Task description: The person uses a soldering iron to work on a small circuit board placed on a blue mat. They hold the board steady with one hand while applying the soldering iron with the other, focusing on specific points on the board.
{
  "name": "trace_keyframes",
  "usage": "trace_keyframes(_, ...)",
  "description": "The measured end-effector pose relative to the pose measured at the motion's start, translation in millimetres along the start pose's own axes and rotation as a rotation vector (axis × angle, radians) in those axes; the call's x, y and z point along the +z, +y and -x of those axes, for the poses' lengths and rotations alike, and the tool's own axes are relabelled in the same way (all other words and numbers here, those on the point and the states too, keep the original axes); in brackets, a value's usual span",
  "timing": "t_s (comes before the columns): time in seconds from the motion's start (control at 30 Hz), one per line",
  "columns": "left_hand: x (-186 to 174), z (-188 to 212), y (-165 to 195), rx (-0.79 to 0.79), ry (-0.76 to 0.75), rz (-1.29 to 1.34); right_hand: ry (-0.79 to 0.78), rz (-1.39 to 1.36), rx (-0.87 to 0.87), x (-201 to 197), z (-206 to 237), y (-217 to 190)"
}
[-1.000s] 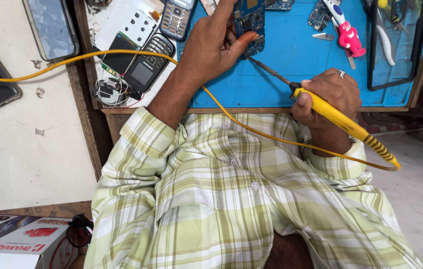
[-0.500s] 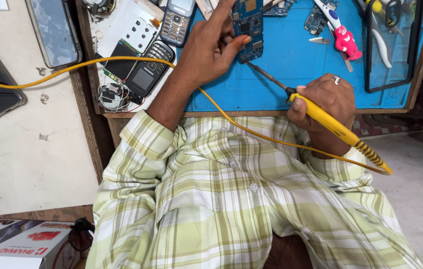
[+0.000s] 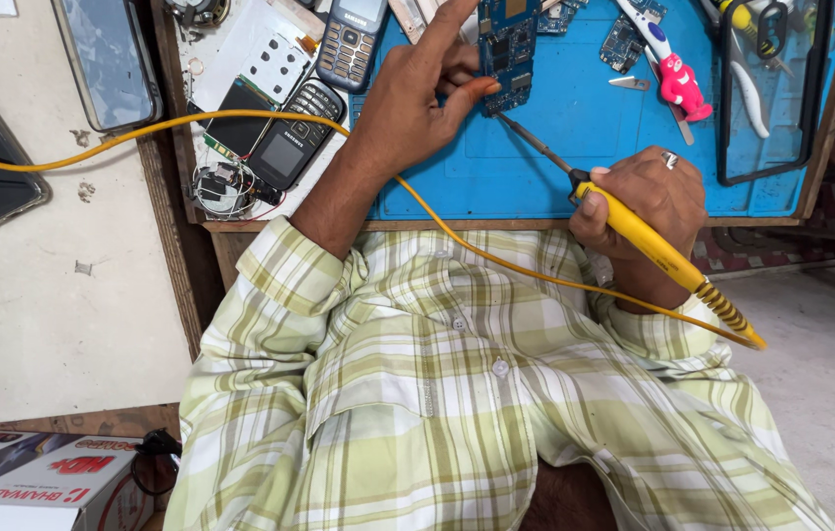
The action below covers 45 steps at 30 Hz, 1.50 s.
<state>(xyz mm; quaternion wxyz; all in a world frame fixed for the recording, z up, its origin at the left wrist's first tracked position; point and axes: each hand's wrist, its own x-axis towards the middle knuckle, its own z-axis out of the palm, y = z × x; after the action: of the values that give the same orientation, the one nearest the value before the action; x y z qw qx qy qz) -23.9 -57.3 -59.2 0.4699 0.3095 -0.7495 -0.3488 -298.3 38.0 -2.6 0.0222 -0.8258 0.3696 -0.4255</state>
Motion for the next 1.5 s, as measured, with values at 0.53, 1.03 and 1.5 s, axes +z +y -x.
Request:
trace_keyframes(0.53,5.0,1.7,-10.8,0.048,0.013,-0.074,0.112,0.016,-0.015,6.3,7.3,10.9)
trace_keyframes(1.03,4.2,1.8,-10.0,0.038,0.012,-0.07,0.031,0.015,0.044,2.3,7.5,7.4)
trace_keyframes(1.5,5.7,0.2,-12.0,0.088,0.012,-0.096,0.106,0.029,-0.014,5.7,7.5,13.0)
